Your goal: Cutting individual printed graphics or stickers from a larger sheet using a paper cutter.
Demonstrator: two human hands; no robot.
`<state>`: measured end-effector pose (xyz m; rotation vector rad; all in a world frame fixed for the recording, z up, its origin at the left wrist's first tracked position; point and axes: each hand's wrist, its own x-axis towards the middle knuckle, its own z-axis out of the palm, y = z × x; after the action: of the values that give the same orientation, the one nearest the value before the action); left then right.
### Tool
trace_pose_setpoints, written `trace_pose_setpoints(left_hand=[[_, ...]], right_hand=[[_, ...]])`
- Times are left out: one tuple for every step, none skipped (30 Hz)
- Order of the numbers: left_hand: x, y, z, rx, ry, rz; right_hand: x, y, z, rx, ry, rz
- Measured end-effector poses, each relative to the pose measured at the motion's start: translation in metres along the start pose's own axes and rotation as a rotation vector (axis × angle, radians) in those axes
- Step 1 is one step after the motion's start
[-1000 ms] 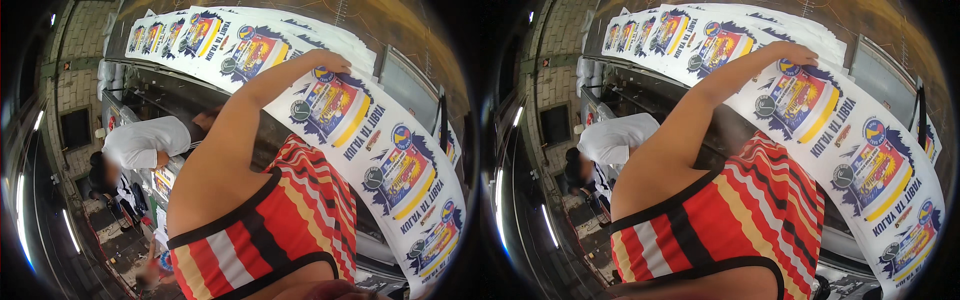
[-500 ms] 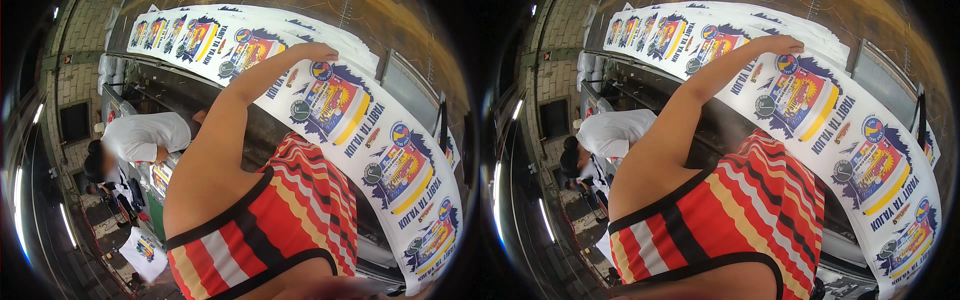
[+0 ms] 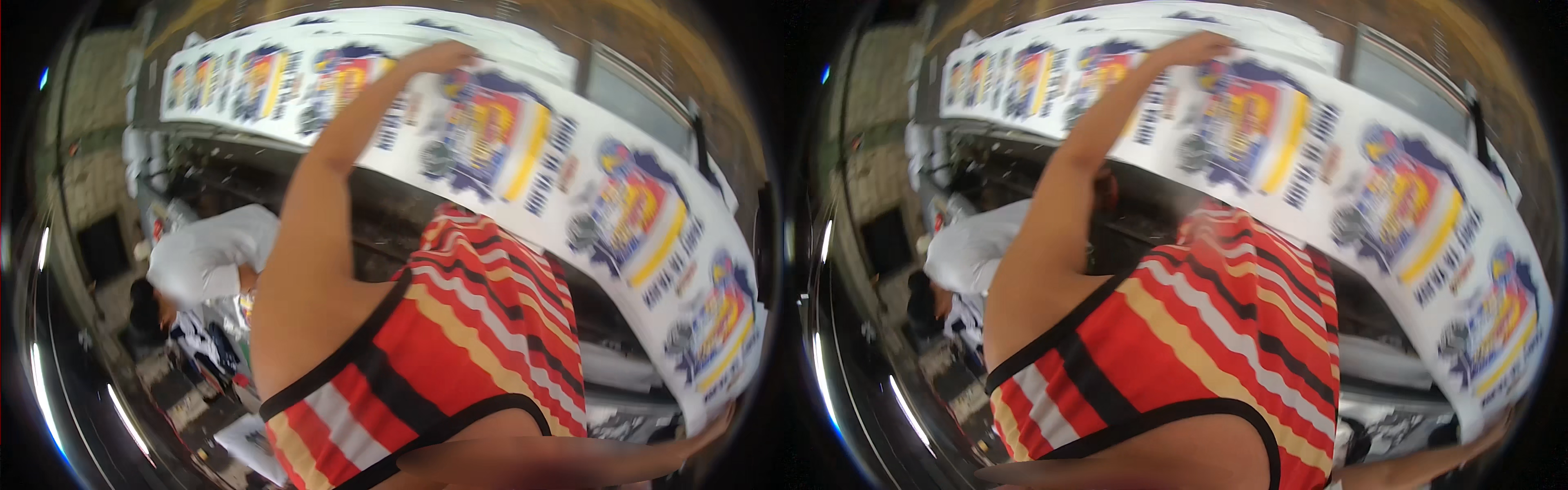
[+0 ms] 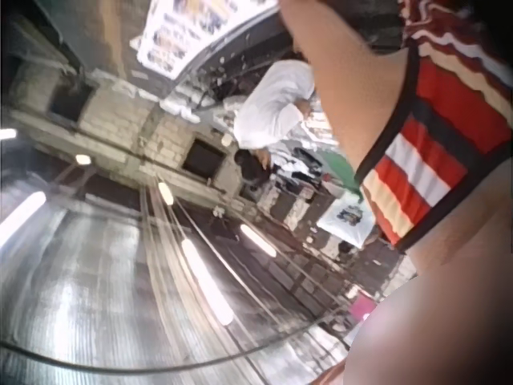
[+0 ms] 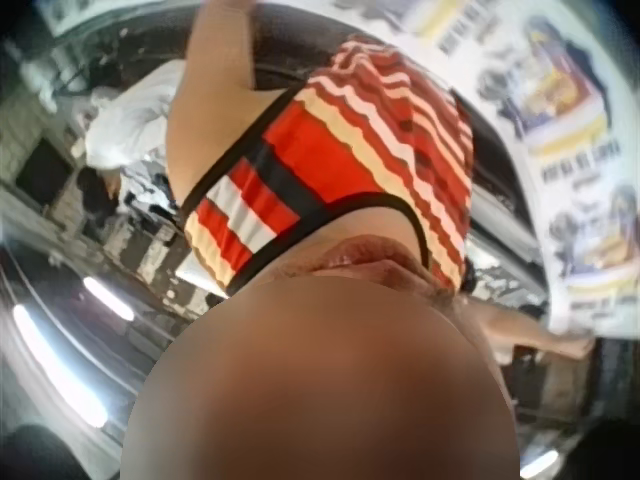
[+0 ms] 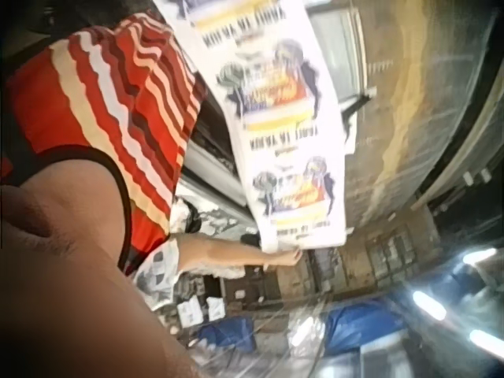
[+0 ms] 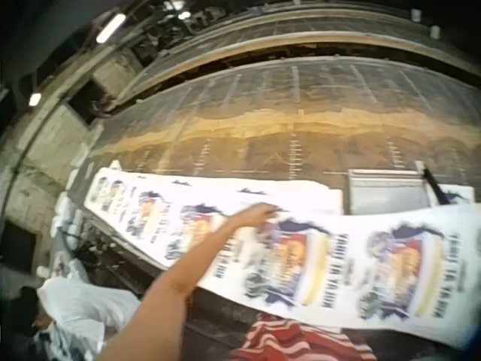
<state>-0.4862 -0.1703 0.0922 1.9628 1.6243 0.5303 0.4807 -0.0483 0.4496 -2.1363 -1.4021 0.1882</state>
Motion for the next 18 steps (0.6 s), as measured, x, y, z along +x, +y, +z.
trace_pose_setpoints(left_hand=[[0.000,-0.009,-0.016,0.106,-0.129,-0.157],[-0.009,-0.016,-0.035,0.085,-0.082,-0.137],[-0.017,-0.038,-0.056,0.169,-0.152,-0.218],[-0.033,-0.049,-0.073,0.333,-0.068,-0.293],[-0.047,-0.065,-0.091,0.447,-0.044,-0.356],[-0.060,-0.083,-0.103,0.480,-0.052,-0.466],[-0.072,-0.100,-0.108,0.493,-0.023,-0.488],[-0.081,-0.116,-0.110,0.432,-0.020,-0.477],[-0.086,-0.129,-0.110,0.459,-0.037,-0.468],[-0.087,-0.142,-0.113,0.488,-0.061,-0.443],[-0.092,-0.148,-0.117,0.473,-0.056,-0.468],[-0.092,-0.154,-0.114,0.485,-0.092,-0.499],[-0.094,-0.156,-0.115,0.561,-0.092,-0.550],[-0.095,-0.155,-0.115,0.596,-0.055,-0.622],[-0.095,-0.154,-0.112,0.657,-0.037,-0.717],[-0.096,-0.150,-0.112,0.801,-0.024,-0.922],[-0.089,-0.147,-0.102,0.738,0.000,-0.852],[-0.083,-0.142,-0.091,0.871,0.246,-0.892]], right_hand=[[0.010,0.000,0.005,0.036,-0.023,0.026],[0.020,0.001,0.019,0.087,-0.053,0.059],[0.026,-0.004,0.033,0.117,-0.073,0.083],[0.034,-0.006,0.053,0.030,-0.092,-0.044],[0.035,-0.011,0.071,-0.037,-0.063,-0.187],[0.031,-0.014,0.098,0.045,-0.055,-0.206],[0.024,-0.018,0.118,0.047,-0.117,-0.317],[0.016,-0.024,0.140,0.014,-0.066,-0.390],[0.006,-0.026,0.161,0.143,-0.107,-0.423],[0.001,-0.033,0.180,0.192,-0.117,-0.436],[-0.006,-0.041,0.191,0.145,-0.077,-0.468],[-0.011,-0.040,0.213,0.138,-0.090,-0.425],[-0.019,-0.043,0.232,0.165,-0.108,-0.421],[-0.028,-0.043,0.252,0.163,-0.160,-0.417],[-0.036,-0.045,0.277,0.179,-0.211,-0.332],[-0.048,-0.042,0.301,0.061,-0.194,-0.437],[-0.050,-0.046,0.329,0.120,-0.308,-0.383],[-0.064,-0.047,0.359,0.227,-0.242,-0.518]])
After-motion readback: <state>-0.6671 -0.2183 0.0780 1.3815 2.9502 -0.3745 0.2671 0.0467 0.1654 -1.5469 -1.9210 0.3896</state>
